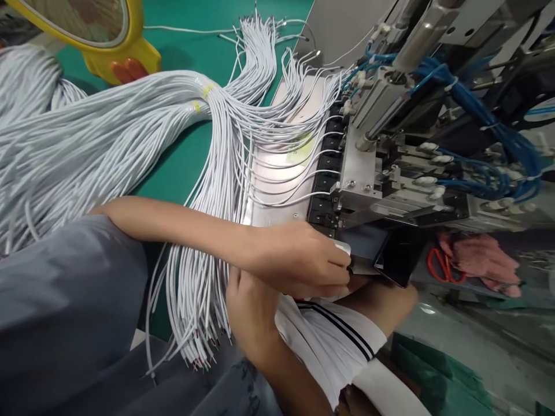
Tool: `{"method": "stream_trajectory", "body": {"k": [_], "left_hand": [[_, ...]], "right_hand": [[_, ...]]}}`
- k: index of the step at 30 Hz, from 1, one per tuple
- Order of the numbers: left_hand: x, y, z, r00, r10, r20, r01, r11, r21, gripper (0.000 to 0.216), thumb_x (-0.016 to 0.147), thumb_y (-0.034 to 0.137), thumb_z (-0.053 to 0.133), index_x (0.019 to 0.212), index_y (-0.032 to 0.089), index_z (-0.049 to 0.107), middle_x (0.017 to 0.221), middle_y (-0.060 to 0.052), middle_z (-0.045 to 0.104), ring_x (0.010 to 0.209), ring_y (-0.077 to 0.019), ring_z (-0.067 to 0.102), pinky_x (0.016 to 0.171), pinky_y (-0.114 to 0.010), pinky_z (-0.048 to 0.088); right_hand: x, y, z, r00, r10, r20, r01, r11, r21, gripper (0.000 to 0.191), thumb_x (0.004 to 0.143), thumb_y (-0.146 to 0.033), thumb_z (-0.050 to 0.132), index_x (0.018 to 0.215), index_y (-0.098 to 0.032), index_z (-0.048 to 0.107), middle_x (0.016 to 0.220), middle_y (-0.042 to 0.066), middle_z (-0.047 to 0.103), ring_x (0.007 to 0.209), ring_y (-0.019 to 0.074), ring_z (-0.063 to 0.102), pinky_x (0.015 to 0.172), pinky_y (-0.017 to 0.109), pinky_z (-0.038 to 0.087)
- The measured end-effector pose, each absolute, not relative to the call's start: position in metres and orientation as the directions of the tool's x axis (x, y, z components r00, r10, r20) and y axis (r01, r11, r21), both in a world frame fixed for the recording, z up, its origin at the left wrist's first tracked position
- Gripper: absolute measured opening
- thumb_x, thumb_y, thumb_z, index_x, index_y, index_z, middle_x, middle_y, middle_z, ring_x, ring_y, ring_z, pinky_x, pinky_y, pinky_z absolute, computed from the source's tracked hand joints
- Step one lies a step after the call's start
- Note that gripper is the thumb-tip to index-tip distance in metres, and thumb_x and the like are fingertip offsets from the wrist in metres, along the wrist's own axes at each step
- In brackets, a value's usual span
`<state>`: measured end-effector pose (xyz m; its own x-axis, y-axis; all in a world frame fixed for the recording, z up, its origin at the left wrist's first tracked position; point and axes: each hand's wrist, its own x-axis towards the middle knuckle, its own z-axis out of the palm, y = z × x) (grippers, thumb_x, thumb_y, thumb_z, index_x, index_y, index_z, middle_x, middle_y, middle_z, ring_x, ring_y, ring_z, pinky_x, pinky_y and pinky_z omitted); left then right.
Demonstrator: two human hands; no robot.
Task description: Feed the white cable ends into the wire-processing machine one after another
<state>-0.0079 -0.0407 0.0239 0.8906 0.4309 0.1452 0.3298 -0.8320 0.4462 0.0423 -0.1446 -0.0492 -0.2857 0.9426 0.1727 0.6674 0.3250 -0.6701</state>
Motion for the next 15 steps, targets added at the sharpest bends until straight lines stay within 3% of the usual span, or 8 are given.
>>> {"method": "stream_trajectory", "body": {"k": [4,7,9,12,15], "left_hand": [[-0.007,-0.039,0.02,0.931,0.332,0.149,0.152,-0.728,0.669,0.027,0.097,0.028,0.046,0.093,0.015,0.07,0.094,-0.007,0.068,0.084,-0.0134,0.062,0.069,-0.024,0.046],[-0.005,-0.037,0.011,0.92,0.376,0.113,0.12,-0.543,0.831,0.026,0.095,0.031,0.053,0.093,0.012,0.071,0.089,-0.008,0.069,0.08,-0.0126,0.063,0.069,-0.021,0.047],[-0.003,-0.036,0.005,0.913,0.402,0.07,0.124,-0.437,0.891,0.028,0.093,0.034,0.055,0.091,0.012,0.071,0.088,-0.008,0.069,0.076,-0.0118,0.063,0.064,-0.021,0.046],[-0.001,-0.034,0.001,0.866,0.494,0.072,0.149,-0.393,0.908,0.023,0.091,0.031,0.059,0.087,0.012,0.073,0.085,-0.006,0.068,0.07,-0.0104,0.06,0.061,-0.02,0.045],[0.0,-0.031,-0.003,0.782,0.6,0.17,0.135,-0.429,0.893,0.016,0.089,0.019,0.059,0.088,0.012,0.074,0.079,-0.004,0.065,0.07,-0.0102,0.059,0.066,-0.021,0.046]], "right_hand": [[0.088,-0.154,-0.053,-0.24,0.968,0.066,0.518,0.186,-0.835,0.026,0.094,-0.023,0.043,0.098,-0.019,0.068,0.07,0.006,0.064,0.068,0.023,0.06,0.08,0.039,0.05],[0.13,-0.155,-0.049,-0.248,0.965,-0.088,0.372,0.011,-0.928,0.027,0.094,-0.031,0.048,0.077,-0.021,0.066,0.054,-0.002,0.052,0.048,0.0146,0.045,0.054,0.028,0.045],[0.154,-0.15,-0.043,-0.164,0.981,-0.108,0.315,-0.052,-0.948,0.032,0.092,-0.033,0.053,0.064,-0.019,0.063,0.049,-0.003,0.046,0.045,0.0114,0.039,0.046,0.025,0.037],[0.172,-0.137,-0.038,0.107,0.993,-0.043,0.203,-0.064,-0.977,0.019,0.085,-0.031,0.066,0.069,-0.02,0.068,0.055,-0.003,0.055,0.052,0.0111,0.049,0.052,0.023,0.042],[0.175,-0.122,-0.038,0.236,0.972,-0.023,-0.087,-0.003,-0.996,0.009,0.077,-0.032,0.075,0.08,-0.024,0.073,0.063,-0.002,0.065,0.058,0.0128,0.059,0.059,0.025,0.05]]}}
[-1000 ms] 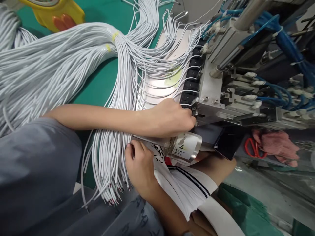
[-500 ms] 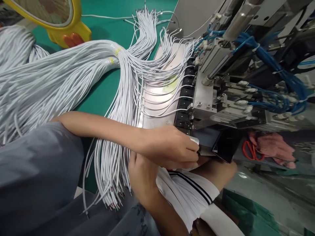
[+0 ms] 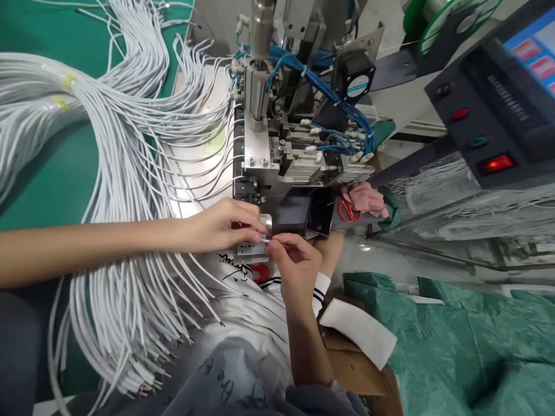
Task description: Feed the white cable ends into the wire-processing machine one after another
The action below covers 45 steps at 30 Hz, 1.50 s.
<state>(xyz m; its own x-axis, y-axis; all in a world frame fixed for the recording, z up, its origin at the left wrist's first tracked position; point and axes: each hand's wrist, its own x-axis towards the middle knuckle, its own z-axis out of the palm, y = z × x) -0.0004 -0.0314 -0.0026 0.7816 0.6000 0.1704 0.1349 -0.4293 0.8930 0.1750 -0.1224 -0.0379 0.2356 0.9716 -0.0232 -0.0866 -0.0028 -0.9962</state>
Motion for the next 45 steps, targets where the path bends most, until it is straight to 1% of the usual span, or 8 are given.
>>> {"method": "stream_trajectory", "body": {"k": [3,7,15,20,27,33,40,45], "left_hand": [[-0.001,-0.03,-0.005,0.747,0.598,0.29,0.058,-0.493,0.868,0.02,0.09,0.013,0.053,0.093,0.012,0.073,0.079,-0.005,0.064,0.075,-0.0112,0.06,0.069,-0.021,0.047],[-0.001,-0.031,-0.005,0.726,0.607,0.324,0.058,-0.524,0.85,0.02,0.09,0.012,0.053,0.093,0.01,0.072,0.08,-0.006,0.065,0.074,-0.0114,0.06,0.069,-0.022,0.047],[0.0,-0.032,-0.005,0.758,0.596,0.265,0.063,-0.471,0.88,0.018,0.09,0.016,0.055,0.09,0.012,0.072,0.076,-0.004,0.064,0.069,-0.0096,0.057,0.064,-0.02,0.044],[0.0,-0.032,-0.002,0.734,0.659,0.164,0.1,-0.343,0.934,0.019,0.087,0.01,0.051,0.081,0.011,0.069,0.069,-0.001,0.061,0.064,-0.0078,0.054,0.062,-0.018,0.042],[0.001,-0.03,0.0,0.775,0.625,0.094,0.114,-0.285,0.952,0.021,0.086,0.009,0.046,0.076,0.01,0.065,0.066,0.001,0.057,0.061,-0.0071,0.05,0.06,-0.017,0.04],[0.001,-0.027,0.004,0.71,0.693,0.122,0.06,-0.232,0.971,0.016,0.083,0.018,0.06,0.075,0.01,0.071,0.067,-0.002,0.063,0.06,-0.0068,0.051,0.057,-0.017,0.04],[0.001,-0.031,0.004,0.704,0.71,0.007,-0.035,0.025,0.999,0.02,0.078,0.027,0.068,0.073,0.008,0.069,0.061,-0.003,0.062,0.054,-0.0091,0.055,0.05,-0.019,0.044],[0.001,-0.032,0.005,0.703,0.711,0.016,-0.055,0.032,0.998,0.018,0.079,0.026,0.067,0.075,0.009,0.069,0.065,-0.003,0.062,0.053,-0.0094,0.059,0.048,-0.019,0.045]], "right_hand": [[0.172,-0.112,-0.036,0.141,0.99,0.003,-0.336,0.051,-0.941,0.02,0.077,-0.042,0.074,0.089,-0.025,0.076,0.071,0.001,0.07,0.063,0.0159,0.064,0.064,0.03,0.055],[0.168,-0.105,-0.032,0.092,0.995,0.032,-0.4,0.066,-0.914,0.017,0.08,-0.039,0.073,0.09,-0.026,0.076,0.07,0.001,0.067,0.062,0.0141,0.062,0.061,0.028,0.053],[0.159,-0.101,-0.042,0.205,0.964,0.167,-0.177,0.205,-0.963,0.01,0.075,-0.018,0.077,0.078,-0.028,0.075,0.072,-0.002,0.058,0.059,0.0092,0.051,0.052,0.023,0.042],[0.167,-0.1,-0.039,0.08,0.969,0.233,-0.102,0.24,-0.965,0.019,0.084,-0.018,0.068,0.095,-0.03,0.076,0.08,0.0,0.063,0.061,0.01,0.054,0.053,0.024,0.042],[0.181,-0.092,-0.021,0.009,0.961,0.278,0.194,0.271,-0.943,0.01,0.082,-0.017,0.069,0.084,-0.024,0.076,0.074,0.002,0.065,0.066,0.0128,0.057,0.053,0.025,0.039],[0.179,-0.085,-0.02,0.056,0.943,0.328,0.109,0.321,-0.941,0.008,0.079,-0.017,0.071,0.077,-0.023,0.075,0.07,0.001,0.063,0.059,0.0116,0.053,0.049,0.025,0.036],[0.153,-0.085,-0.032,0.229,0.929,0.289,-0.145,0.326,-0.934,0.01,0.081,-0.019,0.07,0.078,-0.027,0.075,0.07,-0.001,0.06,0.065,0.0111,0.056,0.056,0.024,0.042],[0.15,-0.088,-0.025,0.256,0.855,0.452,0.118,0.436,-0.892,0.015,0.083,-0.014,0.066,0.083,-0.026,0.075,0.071,-0.001,0.062,0.066,0.0119,0.056,0.055,0.025,0.042]]}}
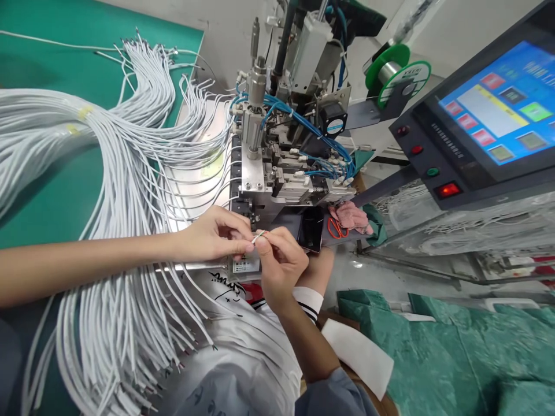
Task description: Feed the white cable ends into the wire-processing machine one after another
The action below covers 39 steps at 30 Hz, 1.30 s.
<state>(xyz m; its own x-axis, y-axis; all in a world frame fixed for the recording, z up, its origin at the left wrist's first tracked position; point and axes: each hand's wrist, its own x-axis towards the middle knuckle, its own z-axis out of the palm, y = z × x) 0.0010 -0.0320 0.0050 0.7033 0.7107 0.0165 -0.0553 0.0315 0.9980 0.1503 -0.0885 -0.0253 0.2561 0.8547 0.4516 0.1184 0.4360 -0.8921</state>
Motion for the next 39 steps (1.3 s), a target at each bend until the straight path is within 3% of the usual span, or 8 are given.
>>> {"method": "stream_trajectory", "body": {"k": [3,8,16,20,24,32,36,39], "left_hand": [[0.0,-0.031,0.001,0.644,0.738,0.203,-0.035,-0.237,0.971,0.016,0.082,0.022,0.062,0.075,0.01,0.07,0.065,-0.002,0.059,0.055,-0.0083,0.054,0.05,-0.02,0.042],[-0.001,-0.03,-0.009,0.588,0.669,0.455,0.097,-0.617,0.781,0.024,0.089,0.019,0.053,0.078,0.012,0.073,0.064,-0.003,0.054,0.06,-0.01,0.047,0.055,-0.023,0.037],[0.001,-0.035,0.003,0.597,0.762,0.252,0.106,-0.385,0.917,0.017,0.086,0.024,0.063,0.077,0.013,0.071,0.066,-0.001,0.058,0.061,-0.0097,0.054,0.057,-0.02,0.043],[-0.004,-0.02,0.002,0.743,0.641,0.192,0.385,-0.644,0.661,0.029,0.095,0.02,0.044,0.089,0.01,0.07,0.082,-0.007,0.059,0.069,-0.0122,0.055,0.066,-0.024,0.045],[-0.005,-0.005,-0.012,0.747,0.664,0.028,0.593,-0.686,0.421,0.031,0.095,0.017,0.037,0.089,0.008,0.067,0.086,-0.008,0.056,0.058,-0.0104,0.05,0.058,-0.025,0.042],[-0.003,-0.002,-0.018,0.746,0.664,-0.057,0.629,-0.673,0.389,0.033,0.097,0.019,0.035,0.096,0.008,0.067,0.091,-0.011,0.059,0.071,-0.0155,0.061,0.068,-0.028,0.051],[-0.003,-0.003,-0.012,0.744,0.666,-0.059,0.634,-0.675,0.377,0.036,0.093,0.014,0.04,0.124,0.01,0.057,0.096,-0.01,0.06,0.072,-0.0152,0.063,0.067,-0.027,0.052],[-0.004,-0.003,-0.011,0.755,0.643,-0.124,0.642,-0.688,0.339,0.04,0.088,0.011,0.045,0.126,0.015,0.058,0.1,-0.01,0.059,0.067,-0.0136,0.062,0.062,-0.025,0.051]], "right_hand": [[0.161,-0.088,-0.01,0.121,0.826,0.551,0.401,0.467,-0.788,0.013,0.083,-0.013,0.065,0.084,-0.023,0.073,0.066,0.0,0.058,0.058,0.0117,0.05,0.05,0.026,0.038],[0.174,-0.082,0.007,-0.078,0.901,0.427,0.613,0.381,-0.692,0.014,0.084,-0.015,0.062,0.071,-0.019,0.067,0.059,-0.002,0.047,0.049,0.0089,0.038,0.046,0.026,0.03],[0.154,-0.076,-0.015,0.224,0.876,0.428,0.254,0.371,-0.893,0.02,0.087,-0.022,0.06,0.067,-0.019,0.063,0.061,-0.001,0.052,0.057,0.0121,0.046,0.052,0.027,0.035],[0.163,-0.062,-0.033,0.225,0.942,0.249,0.285,0.181,-0.941,0.022,0.089,-0.028,0.056,0.071,-0.018,0.063,0.069,0.001,0.057,0.064,0.0136,0.052,0.058,0.027,0.039],[0.178,-0.04,-0.063,0.129,0.992,0.017,0.216,-0.011,-0.976,0.022,0.089,-0.035,0.053,0.076,-0.018,0.061,0.066,-0.001,0.054,0.059,0.0121,0.047,0.055,0.025,0.037],[0.173,-0.028,-0.081,-0.004,0.993,-0.12,-0.063,-0.12,-0.991,0.028,0.086,-0.038,0.058,0.068,-0.02,0.048,0.053,-0.007,0.04,0.049,0.0086,0.036,0.048,0.023,0.027],[0.175,-0.029,-0.078,-0.038,0.989,-0.141,-0.055,-0.143,-0.988,0.03,0.087,-0.041,0.058,0.068,-0.019,0.048,0.052,-0.007,0.039,0.048,0.0078,0.033,0.048,0.023,0.025],[0.177,-0.029,-0.078,-0.063,0.986,-0.155,-0.046,-0.158,-0.986,0.031,0.088,-0.042,0.058,0.069,-0.019,0.048,0.052,-0.007,0.04,0.048,0.0079,0.033,0.048,0.023,0.026]]}}
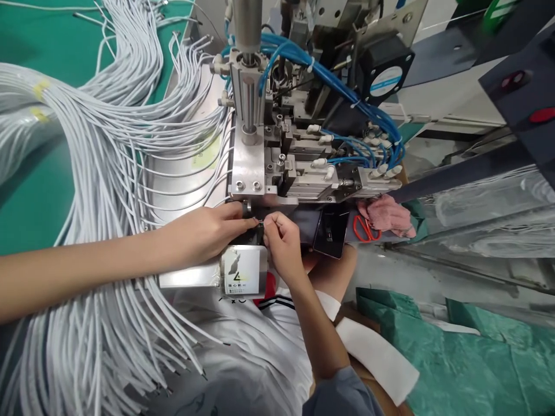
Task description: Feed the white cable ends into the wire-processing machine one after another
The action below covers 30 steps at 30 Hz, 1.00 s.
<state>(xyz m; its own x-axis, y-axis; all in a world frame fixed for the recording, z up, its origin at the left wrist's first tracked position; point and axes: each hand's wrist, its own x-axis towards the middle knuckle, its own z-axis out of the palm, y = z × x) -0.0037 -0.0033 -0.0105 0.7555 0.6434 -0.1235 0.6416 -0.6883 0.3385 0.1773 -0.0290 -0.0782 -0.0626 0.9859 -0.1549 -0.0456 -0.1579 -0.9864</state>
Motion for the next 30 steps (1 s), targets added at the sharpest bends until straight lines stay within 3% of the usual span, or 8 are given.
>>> {"method": "stream_trajectory", "body": {"k": [7,17,23,25,27,30], "left_hand": [[-0.002,-0.003,-0.007,0.757,0.631,-0.171,0.653,-0.733,0.189,0.043,0.086,0.012,0.048,0.127,0.019,0.058,0.102,-0.01,0.06,0.058,-0.0115,0.059,0.054,-0.024,0.047],[-0.003,-0.002,-0.006,0.781,0.599,-0.176,0.621,-0.773,0.126,0.043,0.088,0.013,0.047,0.129,0.017,0.056,0.106,-0.012,0.06,0.056,-0.0117,0.059,0.051,-0.025,0.044],[-0.002,-0.003,-0.005,0.782,0.602,-0.165,0.619,-0.78,0.087,0.045,0.087,0.012,0.046,0.131,0.017,0.054,0.105,-0.012,0.06,0.057,-0.0135,0.06,0.048,-0.026,0.041],[-0.002,-0.005,0.001,0.772,0.609,-0.181,0.627,-0.776,0.063,0.039,0.084,0.011,0.048,0.121,0.014,0.061,0.099,-0.012,0.062,0.057,-0.0159,0.06,0.047,-0.028,0.04],[-0.002,-0.007,0.008,0.747,0.628,-0.216,0.648,-0.762,0.025,0.025,0.08,0.008,0.052,0.099,0.011,0.067,0.087,-0.01,0.063,0.059,-0.0187,0.06,0.048,-0.029,0.039],[-0.004,-0.01,0.018,0.709,0.667,-0.231,0.682,-0.731,-0.021,0.011,0.078,0.008,0.056,0.074,0.012,0.065,0.073,-0.009,0.061,0.065,-0.0218,0.061,0.05,-0.029,0.037]], "right_hand": [[0.178,-0.028,-0.077,-0.072,0.987,-0.146,-0.006,-0.146,-0.989,0.03,0.088,-0.044,0.058,0.071,-0.02,0.051,0.054,-0.005,0.045,0.051,0.0095,0.039,0.05,0.023,0.031],[0.178,-0.028,-0.073,-0.071,0.982,-0.175,0.015,-0.174,-0.985,0.027,0.088,-0.04,0.055,0.07,-0.02,0.051,0.056,-0.004,0.046,0.051,0.01,0.04,0.049,0.023,0.032],[0.172,-0.031,-0.08,-0.056,0.988,-0.141,0.012,-0.14,-0.99,0.035,0.09,-0.049,0.053,0.07,-0.021,0.045,0.057,-0.006,0.032,0.05,0.0095,0.026,0.046,0.024,0.024],[0.17,-0.031,-0.084,-0.038,0.992,-0.12,0.011,-0.119,-0.993,0.037,0.089,-0.051,0.054,0.069,-0.021,0.043,0.057,-0.006,0.03,0.05,0.0096,0.024,0.046,0.024,0.023],[0.168,-0.03,-0.088,-0.023,0.993,-0.117,0.004,-0.117,-0.993,0.039,0.088,-0.053,0.054,0.068,-0.021,0.043,0.056,-0.006,0.03,0.051,0.01,0.025,0.047,0.024,0.023],[0.168,-0.025,-0.091,-0.022,0.993,-0.115,0.005,-0.115,-0.993,0.039,0.088,-0.052,0.055,0.067,-0.022,0.042,0.056,-0.006,0.029,0.052,0.0102,0.026,0.048,0.024,0.024]]}}
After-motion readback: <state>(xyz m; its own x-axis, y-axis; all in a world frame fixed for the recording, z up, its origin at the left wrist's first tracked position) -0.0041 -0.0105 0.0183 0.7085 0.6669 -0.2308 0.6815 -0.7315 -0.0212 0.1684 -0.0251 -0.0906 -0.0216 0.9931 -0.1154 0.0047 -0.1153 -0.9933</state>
